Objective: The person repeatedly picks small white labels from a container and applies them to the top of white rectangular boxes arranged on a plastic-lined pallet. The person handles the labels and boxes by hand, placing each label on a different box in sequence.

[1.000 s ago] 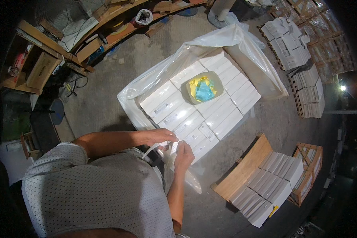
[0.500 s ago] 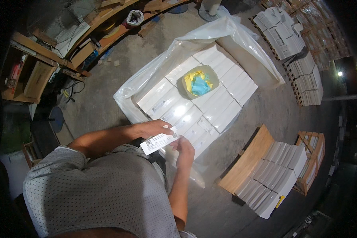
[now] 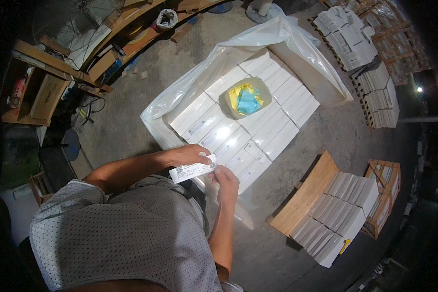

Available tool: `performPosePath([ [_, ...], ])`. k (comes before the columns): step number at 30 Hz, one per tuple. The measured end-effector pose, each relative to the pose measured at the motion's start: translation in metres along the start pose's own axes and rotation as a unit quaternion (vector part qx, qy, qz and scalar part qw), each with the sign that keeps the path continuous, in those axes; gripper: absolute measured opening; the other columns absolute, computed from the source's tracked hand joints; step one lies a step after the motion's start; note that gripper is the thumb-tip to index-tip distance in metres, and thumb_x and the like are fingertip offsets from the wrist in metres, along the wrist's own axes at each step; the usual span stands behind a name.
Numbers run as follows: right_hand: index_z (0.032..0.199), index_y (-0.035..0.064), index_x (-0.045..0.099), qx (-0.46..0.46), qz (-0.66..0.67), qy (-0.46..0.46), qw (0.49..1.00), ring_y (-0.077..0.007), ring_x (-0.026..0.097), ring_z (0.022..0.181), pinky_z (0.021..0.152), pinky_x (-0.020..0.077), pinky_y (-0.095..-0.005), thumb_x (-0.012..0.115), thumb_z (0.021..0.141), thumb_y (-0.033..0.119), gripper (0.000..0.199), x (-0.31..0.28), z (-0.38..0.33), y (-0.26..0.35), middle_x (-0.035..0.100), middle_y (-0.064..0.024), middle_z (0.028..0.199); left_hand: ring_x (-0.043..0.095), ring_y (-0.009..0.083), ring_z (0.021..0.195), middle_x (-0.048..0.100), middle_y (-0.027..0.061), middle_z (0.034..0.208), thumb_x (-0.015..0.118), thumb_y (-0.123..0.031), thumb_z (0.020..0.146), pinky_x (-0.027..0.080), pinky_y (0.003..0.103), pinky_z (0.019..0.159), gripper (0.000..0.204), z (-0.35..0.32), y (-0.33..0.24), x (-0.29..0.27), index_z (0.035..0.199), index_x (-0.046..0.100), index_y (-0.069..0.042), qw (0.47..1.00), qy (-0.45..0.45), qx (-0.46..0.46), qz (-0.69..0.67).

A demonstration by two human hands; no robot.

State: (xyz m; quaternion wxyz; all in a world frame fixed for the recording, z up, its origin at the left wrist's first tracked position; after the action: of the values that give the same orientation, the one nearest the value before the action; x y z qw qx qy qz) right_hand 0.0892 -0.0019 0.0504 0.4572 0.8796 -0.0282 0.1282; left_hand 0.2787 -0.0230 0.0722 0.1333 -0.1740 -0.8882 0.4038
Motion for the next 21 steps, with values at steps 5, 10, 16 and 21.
performPosePath([
  [5, 0.092, -0.003, 0.068, 0.0, -0.021, 0.0, 1.0, -0.0128, 0.058, 0.062, 0.057, 0.0423, -0.0244, 0.067, 0.087, 0.012, 0.015, 0.001, 0.004, -0.001, 0.067, -0.01, 0.074, 0.06, 0.0221, 0.098, 0.063, 0.0219, 0.11, 0.063, -0.027, 0.089, 0.047, 0.031, 0.084, 0.054, 0.006, 0.004, -0.001, 0.128, 0.052, 0.007, 1.0, 0.006, -0.002, 0.0],
  [10, 0.088, -0.001, 0.07, -0.006, -0.07, -0.012, 0.997, -0.0107, 0.055, 0.061, 0.057, 0.0404, -0.023, 0.068, 0.086, 0.014, 0.015, 0.0, 0.004, 0.001, 0.067, -0.0074, 0.072, 0.06, 0.0234, 0.102, 0.063, 0.0243, 0.113, 0.064, -0.027, 0.088, 0.047, 0.03, 0.087, 0.057, 0.008, 0.005, -0.001, 0.131, 0.05, 0.007, 0.999, -0.005, -0.014, 0.036],
  [16, 0.09, -0.001, 0.069, -0.006, -0.104, -0.006, 0.995, -0.0097, 0.055, 0.062, 0.058, 0.0401, -0.0227, 0.068, 0.086, 0.016, 0.017, 0.0, 0.005, 0.001, 0.067, -0.0066, 0.073, 0.061, 0.0252, 0.102, 0.064, 0.0243, 0.112, 0.062, -0.03, 0.089, 0.047, 0.031, 0.088, 0.054, 0.011, 0.01, -0.001, 0.127, 0.054, 0.006, 0.998, -0.02, 0.003, 0.057],
  [21, 0.091, -0.0024, 0.068, -0.032, -0.125, -0.014, 0.992, -0.0086, 0.055, 0.064, 0.06, 0.0409, -0.0217, 0.064, 0.088, 0.012, 0.015, -0.001, 0.007, -0.009, 0.066, -0.0046, 0.073, 0.063, 0.0279, 0.095, 0.066, 0.0239, 0.103, 0.061, -0.03, 0.088, 0.048, 0.035, 0.085, 0.044, 0.021, 0.023, 0.002, 0.117, 0.061, 0.004, 0.983, -0.057, 0.084, 0.153],
])
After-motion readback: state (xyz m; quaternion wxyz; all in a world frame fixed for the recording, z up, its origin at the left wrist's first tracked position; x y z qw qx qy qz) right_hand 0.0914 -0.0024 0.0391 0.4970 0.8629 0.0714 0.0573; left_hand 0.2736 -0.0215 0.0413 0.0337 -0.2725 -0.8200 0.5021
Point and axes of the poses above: each hand's wrist, its own z-axis towards the middle knuckle, its own x-axis out of the palm, y = z × x, the point moved 3 cm from there along z, towards the middle knuckle
